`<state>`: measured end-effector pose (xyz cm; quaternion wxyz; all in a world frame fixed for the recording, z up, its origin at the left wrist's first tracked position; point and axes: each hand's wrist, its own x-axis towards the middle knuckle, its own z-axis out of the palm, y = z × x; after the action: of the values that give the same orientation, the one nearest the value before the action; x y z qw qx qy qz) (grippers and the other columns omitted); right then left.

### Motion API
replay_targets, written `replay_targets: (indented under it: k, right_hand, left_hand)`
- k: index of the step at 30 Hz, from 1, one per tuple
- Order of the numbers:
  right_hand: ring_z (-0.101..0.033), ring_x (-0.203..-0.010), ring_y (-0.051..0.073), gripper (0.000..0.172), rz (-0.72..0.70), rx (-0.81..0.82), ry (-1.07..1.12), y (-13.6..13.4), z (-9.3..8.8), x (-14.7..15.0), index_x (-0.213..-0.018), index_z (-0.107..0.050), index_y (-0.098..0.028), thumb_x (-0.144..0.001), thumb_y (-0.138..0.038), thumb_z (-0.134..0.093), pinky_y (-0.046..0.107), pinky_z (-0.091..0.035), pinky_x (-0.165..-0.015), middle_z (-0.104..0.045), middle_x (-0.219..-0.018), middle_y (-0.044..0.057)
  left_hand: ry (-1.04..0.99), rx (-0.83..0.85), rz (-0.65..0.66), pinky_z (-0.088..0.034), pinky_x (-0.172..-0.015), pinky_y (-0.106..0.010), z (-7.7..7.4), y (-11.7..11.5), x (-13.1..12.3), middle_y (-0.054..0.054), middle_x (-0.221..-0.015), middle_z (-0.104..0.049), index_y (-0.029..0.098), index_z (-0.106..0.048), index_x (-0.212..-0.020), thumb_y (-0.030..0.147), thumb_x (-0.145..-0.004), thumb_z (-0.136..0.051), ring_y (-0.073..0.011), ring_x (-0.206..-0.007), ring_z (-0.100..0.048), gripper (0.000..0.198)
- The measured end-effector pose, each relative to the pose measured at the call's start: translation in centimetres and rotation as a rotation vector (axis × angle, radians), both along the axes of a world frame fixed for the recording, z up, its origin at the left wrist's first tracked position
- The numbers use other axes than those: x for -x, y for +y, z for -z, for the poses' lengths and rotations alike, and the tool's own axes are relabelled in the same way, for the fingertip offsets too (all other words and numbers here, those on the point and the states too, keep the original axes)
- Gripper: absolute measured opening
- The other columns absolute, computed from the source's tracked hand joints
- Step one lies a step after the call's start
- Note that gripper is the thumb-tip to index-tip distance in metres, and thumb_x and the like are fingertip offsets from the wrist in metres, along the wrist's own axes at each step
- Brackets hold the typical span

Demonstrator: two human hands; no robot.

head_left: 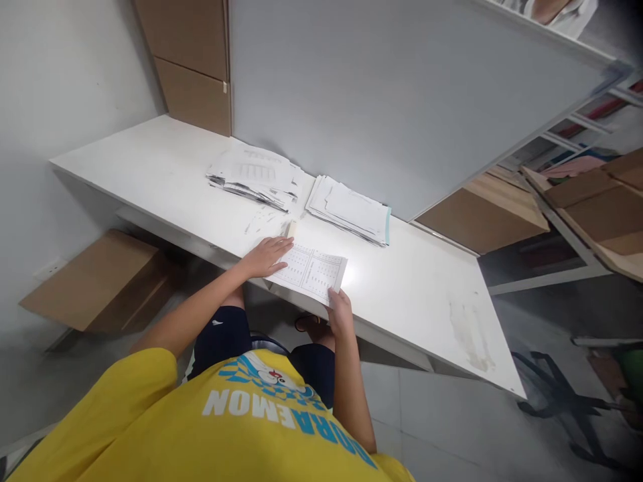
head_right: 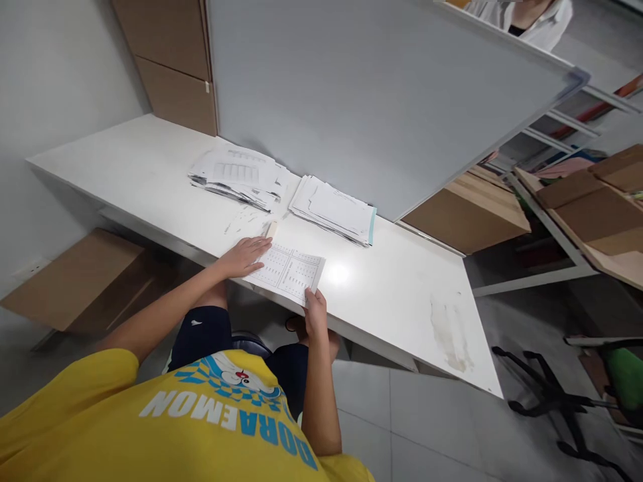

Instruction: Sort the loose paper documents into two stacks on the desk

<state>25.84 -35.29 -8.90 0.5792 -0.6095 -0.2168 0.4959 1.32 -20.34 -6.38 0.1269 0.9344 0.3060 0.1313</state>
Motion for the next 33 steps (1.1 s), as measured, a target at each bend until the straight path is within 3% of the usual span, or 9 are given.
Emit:
replay_targets:
  k: [7, 12, 16, 19, 24, 28, 33]
  right_hand:
    - [-0.068, -0.105, 0.027, 0.049, -0.004, -0.058, 0.004, 0.0, 0.1, 0.8, -0.107, -0.072, -0.018, -0.07, -0.05, -0.073, 0.038, -0.055, -0.091, -0.075, -0.112, 0.009]
    - [-0.069, -0.101, 0.028, 0.048, -0.001, -0.043, -0.018, 0.2, -0.3, 1.0, -0.104, -0.073, -0.018, -0.069, -0.051, -0.074, 0.039, -0.055, -0.09, -0.076, -0.107, 0.009]
    - [-0.068, -0.103, 0.026, 0.047, 0.013, -0.084, -0.027, 0.4, -0.1, 1.4, -0.11, -0.072, -0.019, -0.074, -0.049, -0.07, 0.038, -0.053, -0.095, -0.076, -0.109, 0.007]
    - [-0.069, -0.102, 0.026, 0.05, 0.082, -0.099, 0.006, 0.7, 0.5, 1.6, -0.114, -0.07, -0.018, -0.074, -0.047, -0.069, 0.038, -0.054, -0.091, -0.076, -0.109, 0.008]
    - [-0.068, -0.105, 0.024, 0.051, 0.397, -0.168, 0.007, 2.0, 1.4, 0.0, -0.117, -0.065, -0.018, -0.074, -0.046, -0.063, 0.037, -0.055, -0.091, -0.074, -0.109, 0.009]
    - [-0.067, -0.099, 0.02, 0.047, 0.557, -0.249, -0.065, 5.6, 0.6, -3.7, -0.113, -0.064, -0.02, -0.072, -0.041, -0.059, 0.034, -0.054, -0.088, -0.073, -0.103, 0.005]
    - [-0.065, -0.094, 0.019, 0.048, 0.465, -0.296, -0.332, 14.7, -1.8, -10.2, -0.114, -0.063, -0.016, -0.073, -0.035, -0.046, 0.033, -0.053, -0.085, -0.07, -0.102, 0.007]
  left_hand:
    - [-0.058, 0.072, -0.029, -0.031, -0.118, -0.047, -0.5, 1.4, 0.4, -0.003, -0.155, -0.047, 0.023, -0.07, -0.124, 0.041, -0.102, -0.035, -0.0283, -0.147, -0.036, 0.045]
    - [-0.065, 0.072, -0.057, -0.039, -0.112, -0.047, -0.5, 2.1, 0.2, -0.003, -0.147, -0.057, 0.021, -0.077, -0.096, 0.041, -0.102, -0.031, -0.029, -0.135, -0.048, 0.051]
    - [-0.125, 0.046, -0.039, -0.038, -0.114, -0.051, -0.4, 2.1, 0.4, -0.005, -0.15, -0.053, 0.021, -0.075, -0.108, 0.041, -0.101, -0.034, -0.0307, -0.138, -0.045, 0.046]
    - [-0.128, 0.035, -0.013, -0.034, -0.118, -0.05, -0.6, 2.0, 0.7, -0.005, -0.158, -0.042, 0.021, -0.068, -0.125, 0.044, -0.101, -0.035, -0.0315, -0.145, -0.037, 0.048]
    - [-0.135, 0.015, -0.092, -0.028, -0.122, -0.048, -0.6, 2.4, 0.7, -0.009, -0.166, -0.027, 0.018, -0.044, -0.15, 0.045, -0.101, -0.032, -0.03, -0.15, -0.03, 0.057]
    - [-0.098, 0.04, -0.148, -0.024, -0.124, -0.046, 0.0, 3.2, 0.2, -0.014, -0.166, -0.024, 0.011, -0.029, -0.157, 0.044, -0.101, -0.031, -0.0286, -0.153, -0.026, 0.065]
    - [-0.034, 0.087, -0.188, -0.021, -0.125, -0.044, 0.4, 3.5, -0.3, -0.014, -0.167, -0.022, 0.01, -0.022, -0.159, 0.046, -0.101, -0.029, -0.0287, -0.154, -0.022, 0.069]
